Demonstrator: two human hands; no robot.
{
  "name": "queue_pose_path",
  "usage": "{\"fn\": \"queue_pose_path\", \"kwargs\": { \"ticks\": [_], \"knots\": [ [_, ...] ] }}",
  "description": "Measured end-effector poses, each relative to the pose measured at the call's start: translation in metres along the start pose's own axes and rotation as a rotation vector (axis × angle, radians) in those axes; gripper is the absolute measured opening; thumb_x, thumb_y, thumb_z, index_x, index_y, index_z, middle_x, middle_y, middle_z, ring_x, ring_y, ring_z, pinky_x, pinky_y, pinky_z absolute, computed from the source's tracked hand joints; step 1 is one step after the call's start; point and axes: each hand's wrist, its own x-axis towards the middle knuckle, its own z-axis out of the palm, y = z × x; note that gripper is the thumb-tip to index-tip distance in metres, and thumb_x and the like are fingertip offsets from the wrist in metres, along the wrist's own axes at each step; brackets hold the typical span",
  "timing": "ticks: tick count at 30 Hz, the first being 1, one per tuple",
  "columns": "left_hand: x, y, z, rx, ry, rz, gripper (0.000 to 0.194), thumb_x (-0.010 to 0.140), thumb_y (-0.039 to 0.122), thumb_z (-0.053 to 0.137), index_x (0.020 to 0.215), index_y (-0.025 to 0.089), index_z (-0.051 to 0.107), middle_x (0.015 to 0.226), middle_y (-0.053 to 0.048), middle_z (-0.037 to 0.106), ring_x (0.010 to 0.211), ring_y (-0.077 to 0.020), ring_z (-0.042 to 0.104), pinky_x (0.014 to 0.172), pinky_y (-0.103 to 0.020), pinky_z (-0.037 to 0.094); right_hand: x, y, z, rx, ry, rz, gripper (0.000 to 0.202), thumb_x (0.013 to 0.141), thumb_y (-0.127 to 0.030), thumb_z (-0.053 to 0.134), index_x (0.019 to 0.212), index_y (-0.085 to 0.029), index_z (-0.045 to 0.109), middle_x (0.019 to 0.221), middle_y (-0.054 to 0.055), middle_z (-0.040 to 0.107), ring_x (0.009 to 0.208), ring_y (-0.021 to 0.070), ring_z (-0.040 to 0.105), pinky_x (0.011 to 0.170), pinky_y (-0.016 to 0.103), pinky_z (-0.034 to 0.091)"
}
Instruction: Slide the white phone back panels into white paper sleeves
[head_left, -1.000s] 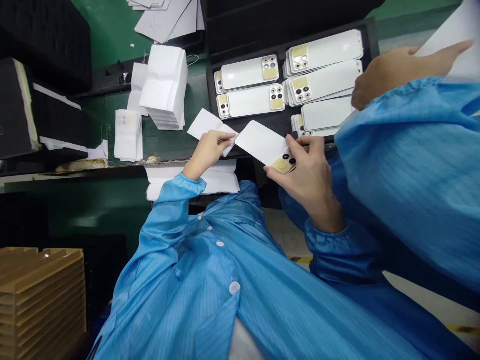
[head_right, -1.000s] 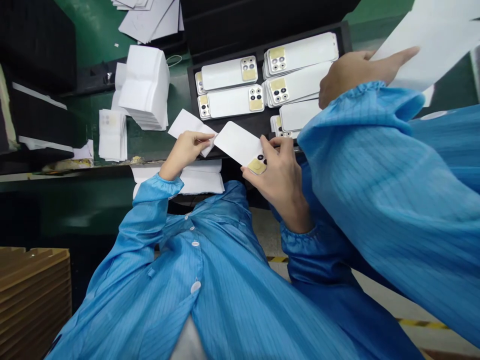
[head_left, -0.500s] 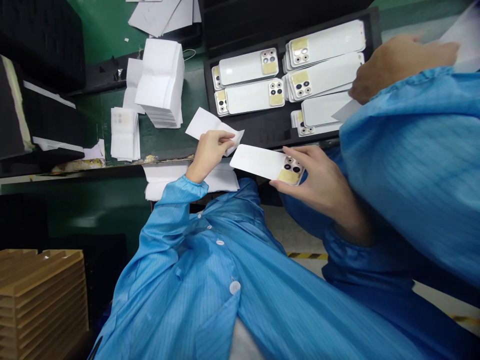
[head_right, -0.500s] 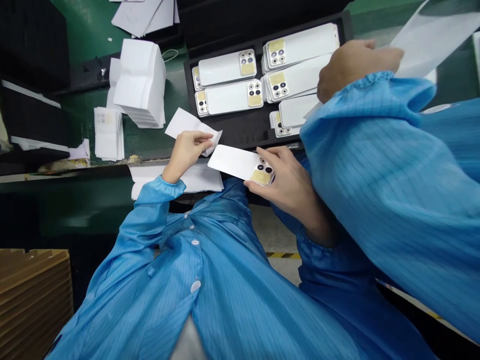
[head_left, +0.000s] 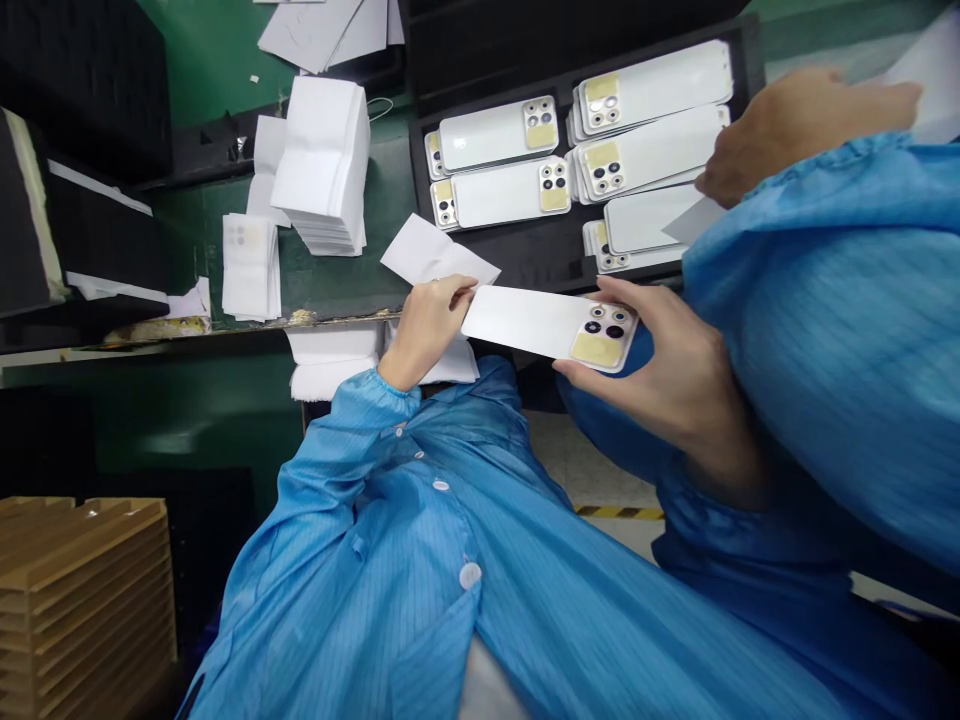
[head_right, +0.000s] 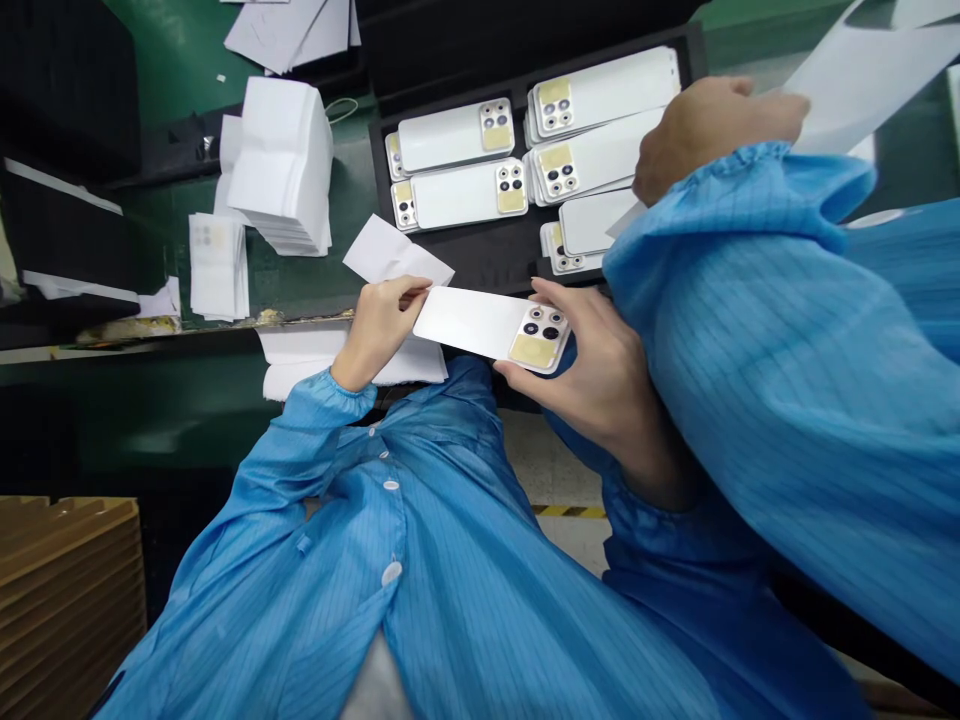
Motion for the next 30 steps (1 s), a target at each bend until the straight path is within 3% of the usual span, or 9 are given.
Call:
{"fn": "queue_pose_path", "kwargs": {
  "ticks": [7,12,17,30],
  "knots": [
    [0.001,-0.003,0.001,-0.04,0.022,-0.035,0.026,0.112,0.016,0.072,0.13,0.02,0.089,0.122,-0.01,0.093,0.111,-0.0229,0.089,0.108,-0.035,0.069,0.006,0.003,0.008,-0.002,-0.062,0.131,0.092,0.088,-0.046,0.087,0.169,-0.014,0.06,0.145,0.023,0.08,0.133,0.0449,0.077,0.119,0.065,0.064],
    [-0.002,-0.002,0.006,0.103,0.043,0.012,0.027,0.115,0.02,0.067,0.132,0.022,0.088,0.133,-0.012,0.091,0.118,-0.0265,0.085,0.112,-0.041,0.066,0.01,0.003,0.016,-0.001,-0.03,0.212,0.103,0.086,-0.046,0.087,0.175,-0.016,0.047,0.152,0.023,0.076,0.138,0.0449,0.073,0.124,0.067,0.059],
    [0.001,-0.004,0.012,0.181,0.058,0.022,0.03,0.117,0.019,0.063,0.136,0.022,0.086,0.133,-0.012,0.09,0.12,-0.0276,0.083,0.113,-0.042,0.063,0.006,-0.001,0.02,-0.005,0.001,0.181,0.103,0.086,-0.044,0.087,0.176,-0.019,0.042,0.156,0.023,0.074,0.143,0.0456,0.07,0.127,0.067,0.056],
    [-0.006,-0.008,0.005,0.041,0.098,-0.004,0.027,0.113,0.013,0.067,0.131,0.021,0.086,0.129,-0.01,0.091,0.118,-0.0234,0.085,0.107,-0.039,0.069,0.005,0.002,0.027,-0.013,-0.005,0.049,0.095,0.093,-0.043,0.084,0.176,-0.019,0.044,0.159,0.024,0.073,0.148,0.0447,0.067,0.132,0.067,0.052]
  ]
}}
